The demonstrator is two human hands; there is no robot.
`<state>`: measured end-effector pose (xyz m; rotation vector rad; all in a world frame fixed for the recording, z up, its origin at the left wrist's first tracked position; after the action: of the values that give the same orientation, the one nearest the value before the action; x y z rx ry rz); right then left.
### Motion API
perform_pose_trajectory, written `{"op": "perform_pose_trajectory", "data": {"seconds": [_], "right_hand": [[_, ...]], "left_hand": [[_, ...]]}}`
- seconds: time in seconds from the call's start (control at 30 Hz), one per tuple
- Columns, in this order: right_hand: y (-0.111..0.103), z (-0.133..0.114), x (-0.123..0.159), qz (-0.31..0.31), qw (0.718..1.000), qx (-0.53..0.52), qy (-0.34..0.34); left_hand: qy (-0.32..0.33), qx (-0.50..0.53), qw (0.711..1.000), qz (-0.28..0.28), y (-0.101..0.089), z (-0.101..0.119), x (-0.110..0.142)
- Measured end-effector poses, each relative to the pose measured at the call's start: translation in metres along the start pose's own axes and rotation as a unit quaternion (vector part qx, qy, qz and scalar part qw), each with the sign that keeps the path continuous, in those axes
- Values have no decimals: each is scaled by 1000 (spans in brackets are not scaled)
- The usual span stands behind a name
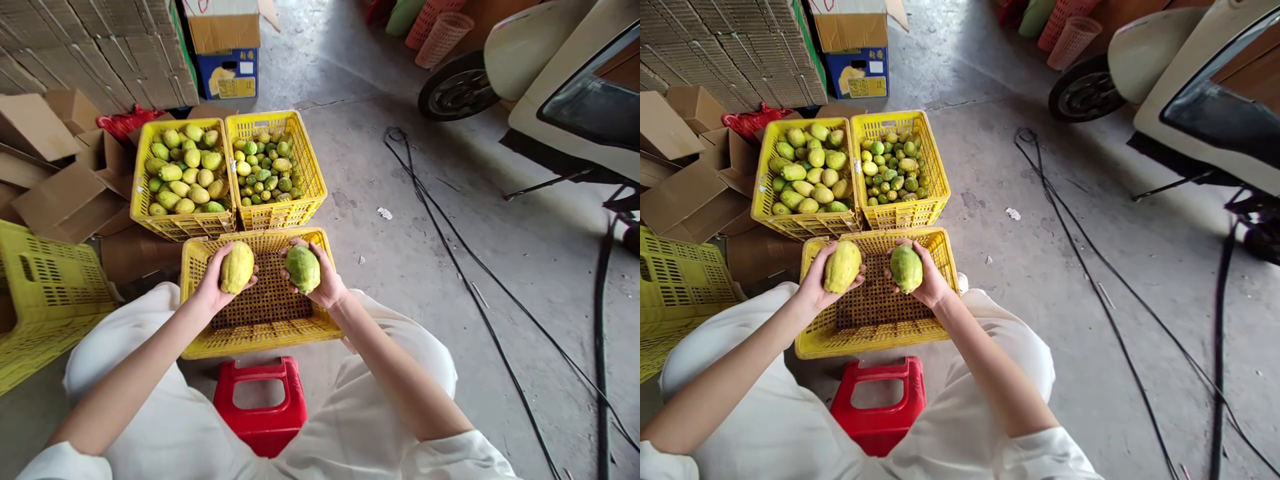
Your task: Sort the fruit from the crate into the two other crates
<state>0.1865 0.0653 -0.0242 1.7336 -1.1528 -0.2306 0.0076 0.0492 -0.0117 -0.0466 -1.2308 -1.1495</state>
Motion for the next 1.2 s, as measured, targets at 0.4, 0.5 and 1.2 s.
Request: {"op": "perform_pose_trajectory", "data": {"seconds": [0.4,0.5,1.2], "right_hand": [[-2,-1,6,7,999,-40,12],[2,5,4,18,995,-89,32],[-12,-10,-1,57,989,-139,17]], "left_hand": [[20,-25,999,-10,-5,16,2],[-11,-38,999,25,-10,0,-5],[72,3,997,-5,0,29,-12]]}}
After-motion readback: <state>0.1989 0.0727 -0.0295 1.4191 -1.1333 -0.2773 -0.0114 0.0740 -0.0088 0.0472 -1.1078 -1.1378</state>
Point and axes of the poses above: each hand's wrist, its own x-axis away from the middle knuckle, its own y-axis out of the palm, z = x × y, the point moved 5 cm from there along -x, towards the middle knuckle, and after that the axes turned 1 degree about z, right-handed, at the moved point
